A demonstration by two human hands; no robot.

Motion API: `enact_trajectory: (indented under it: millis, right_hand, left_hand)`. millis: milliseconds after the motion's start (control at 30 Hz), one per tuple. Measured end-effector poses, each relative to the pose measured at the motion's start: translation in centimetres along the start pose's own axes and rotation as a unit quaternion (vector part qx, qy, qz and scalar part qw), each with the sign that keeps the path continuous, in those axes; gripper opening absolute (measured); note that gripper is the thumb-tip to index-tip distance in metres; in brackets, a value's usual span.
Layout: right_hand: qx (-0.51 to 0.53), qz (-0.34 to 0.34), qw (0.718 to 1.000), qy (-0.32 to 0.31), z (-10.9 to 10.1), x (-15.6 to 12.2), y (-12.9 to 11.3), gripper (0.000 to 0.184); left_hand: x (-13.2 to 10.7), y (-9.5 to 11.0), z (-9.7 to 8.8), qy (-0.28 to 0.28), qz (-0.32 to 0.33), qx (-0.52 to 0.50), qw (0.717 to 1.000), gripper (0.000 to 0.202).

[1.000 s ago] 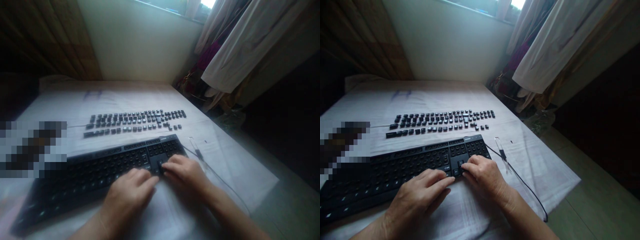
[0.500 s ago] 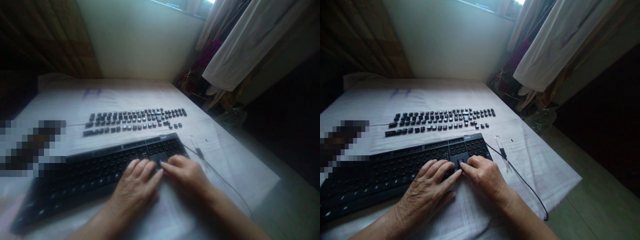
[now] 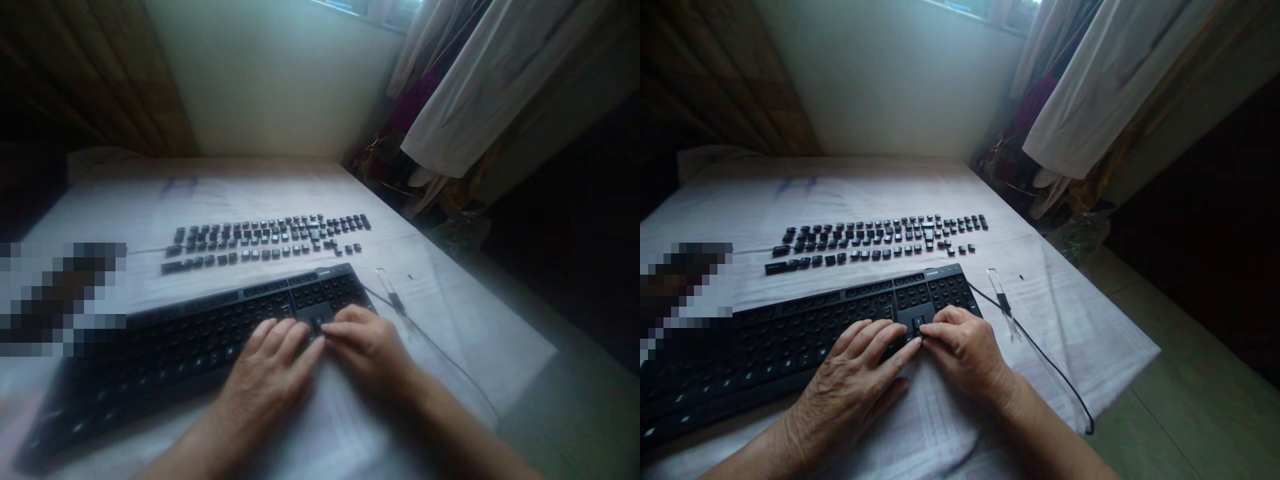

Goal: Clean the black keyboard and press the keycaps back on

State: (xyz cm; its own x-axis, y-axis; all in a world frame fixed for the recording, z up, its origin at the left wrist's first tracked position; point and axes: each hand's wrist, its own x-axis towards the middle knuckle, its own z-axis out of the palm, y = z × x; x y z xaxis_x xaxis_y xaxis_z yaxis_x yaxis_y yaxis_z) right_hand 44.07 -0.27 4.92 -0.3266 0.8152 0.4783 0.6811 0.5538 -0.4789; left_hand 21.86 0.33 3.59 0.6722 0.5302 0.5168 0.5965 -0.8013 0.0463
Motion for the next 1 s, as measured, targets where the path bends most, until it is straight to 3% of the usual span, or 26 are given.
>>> enact_trajectory:
  millis: [200, 767, 1000]
  right_hand:
    - [0.008, 0.027, 1.0, -0.008, 0.0, 0.03, -0.21, 0.016]
    - [-0.122, -0.058, 0.991, -0.014, -0.11, -0.24, -0.21, 0.02]
    - [-0.092, -0.056, 0.994, -0.023, -0.23, 0.04, 0.0, 0.018]
  left_hand:
    - [-0.01, 0.04, 0.04, -0.003, -0.002, 0.001, 1.0, 0.03]
    - [0.04, 0.11, 0.19, -0.022, 0.001, -0.007, 1.0, 0.035]
    - [0.08, -0.03, 0.25, -0.038, -0.003, -0.026, 0.999, 0.037]
